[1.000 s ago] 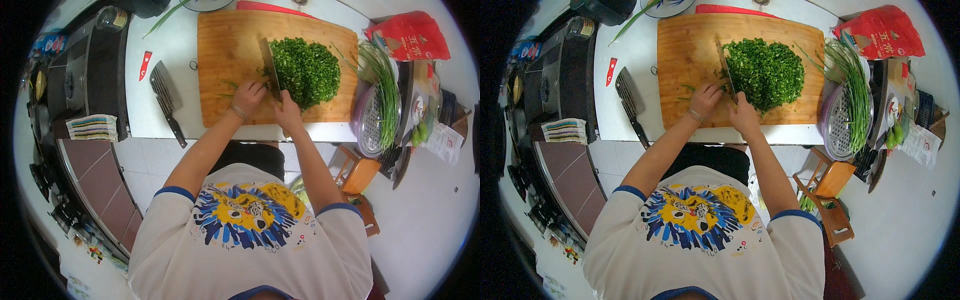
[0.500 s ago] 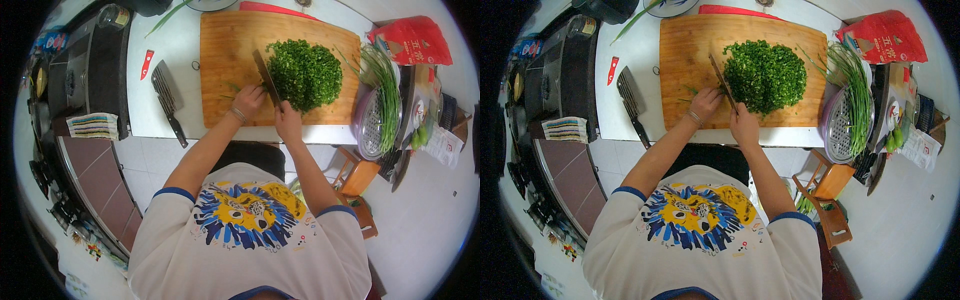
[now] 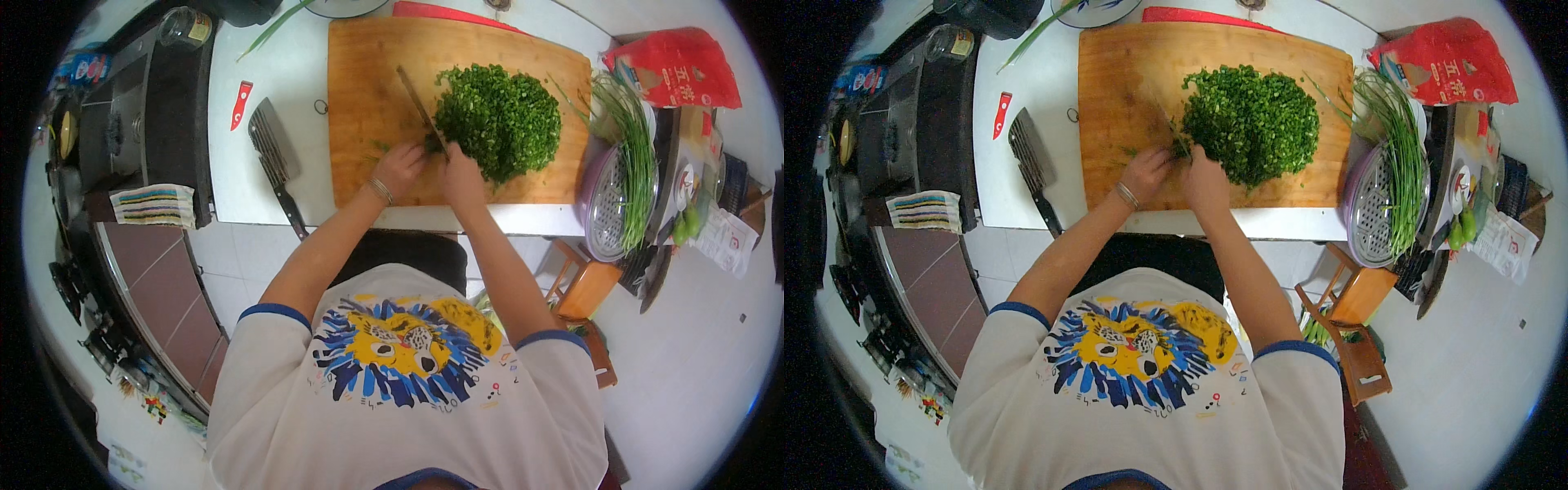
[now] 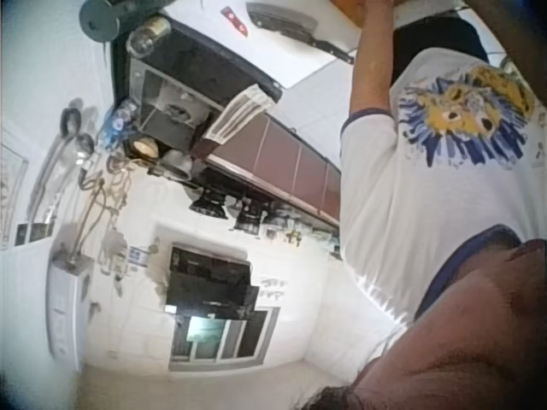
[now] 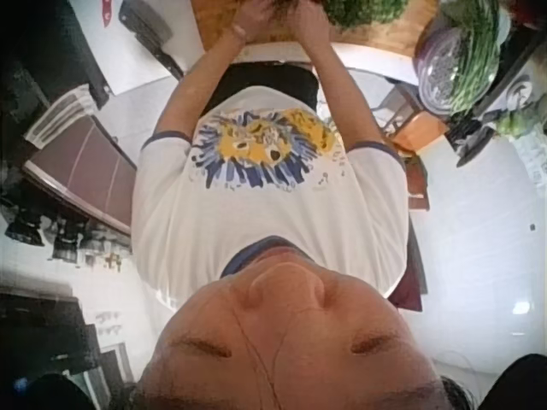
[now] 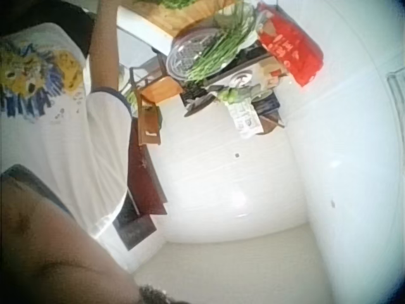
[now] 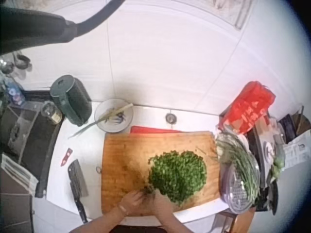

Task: The person chops green onions on a wooden cutting board using a large cleaver. They repeatedly gather bunches of green onions from a metal colander, place them on the board, and slice them into small pieces, accumulating a large pile of chopped vegetables.

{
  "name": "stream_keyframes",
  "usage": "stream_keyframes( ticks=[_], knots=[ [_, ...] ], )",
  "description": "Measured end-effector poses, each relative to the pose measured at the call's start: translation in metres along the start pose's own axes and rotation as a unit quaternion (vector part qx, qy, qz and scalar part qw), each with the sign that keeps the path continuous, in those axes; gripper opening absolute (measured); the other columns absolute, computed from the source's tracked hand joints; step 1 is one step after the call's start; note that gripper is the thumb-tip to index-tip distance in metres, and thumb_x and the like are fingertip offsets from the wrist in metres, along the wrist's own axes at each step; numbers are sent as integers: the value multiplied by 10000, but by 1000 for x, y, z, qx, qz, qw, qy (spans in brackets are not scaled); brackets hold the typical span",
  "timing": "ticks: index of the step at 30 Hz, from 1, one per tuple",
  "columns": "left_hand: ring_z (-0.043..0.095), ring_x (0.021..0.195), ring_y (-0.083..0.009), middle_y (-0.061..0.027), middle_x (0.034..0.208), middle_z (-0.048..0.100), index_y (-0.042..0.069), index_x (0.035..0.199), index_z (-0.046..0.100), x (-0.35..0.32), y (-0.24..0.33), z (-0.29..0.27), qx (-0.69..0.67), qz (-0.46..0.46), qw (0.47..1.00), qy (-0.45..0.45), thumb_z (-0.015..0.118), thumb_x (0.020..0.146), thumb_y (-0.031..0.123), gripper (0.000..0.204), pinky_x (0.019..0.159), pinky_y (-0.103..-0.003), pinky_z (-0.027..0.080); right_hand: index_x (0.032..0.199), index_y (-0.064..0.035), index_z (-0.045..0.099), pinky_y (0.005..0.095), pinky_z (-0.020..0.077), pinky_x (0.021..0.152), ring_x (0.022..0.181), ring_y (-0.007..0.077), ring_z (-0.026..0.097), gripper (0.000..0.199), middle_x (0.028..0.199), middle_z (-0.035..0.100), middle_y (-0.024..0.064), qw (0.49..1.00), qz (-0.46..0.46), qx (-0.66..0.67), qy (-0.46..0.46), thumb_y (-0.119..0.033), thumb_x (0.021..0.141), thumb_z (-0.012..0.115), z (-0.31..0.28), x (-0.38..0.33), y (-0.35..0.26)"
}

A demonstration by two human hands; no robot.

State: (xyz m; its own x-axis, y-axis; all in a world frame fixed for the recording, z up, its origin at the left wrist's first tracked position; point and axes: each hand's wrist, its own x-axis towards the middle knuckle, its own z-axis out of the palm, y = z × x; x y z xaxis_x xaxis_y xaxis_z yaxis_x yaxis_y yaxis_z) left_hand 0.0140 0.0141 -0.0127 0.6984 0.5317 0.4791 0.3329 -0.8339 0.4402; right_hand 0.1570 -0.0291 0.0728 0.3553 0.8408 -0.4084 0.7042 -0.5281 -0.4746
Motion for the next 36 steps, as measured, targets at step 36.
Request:
stream_keyframes(
  ticks=[36],
  knots=[
    [559,946,-281,-133,972,590,0,867,626,2,5,-6,-12,-24,999,-46,564,641,60,242,829,-358,488,991,-39,527,520,481,669,725,435,602,186,778,628,233,997,17,-69,-29,-148,842,499,11,-32,9]
  ],
)
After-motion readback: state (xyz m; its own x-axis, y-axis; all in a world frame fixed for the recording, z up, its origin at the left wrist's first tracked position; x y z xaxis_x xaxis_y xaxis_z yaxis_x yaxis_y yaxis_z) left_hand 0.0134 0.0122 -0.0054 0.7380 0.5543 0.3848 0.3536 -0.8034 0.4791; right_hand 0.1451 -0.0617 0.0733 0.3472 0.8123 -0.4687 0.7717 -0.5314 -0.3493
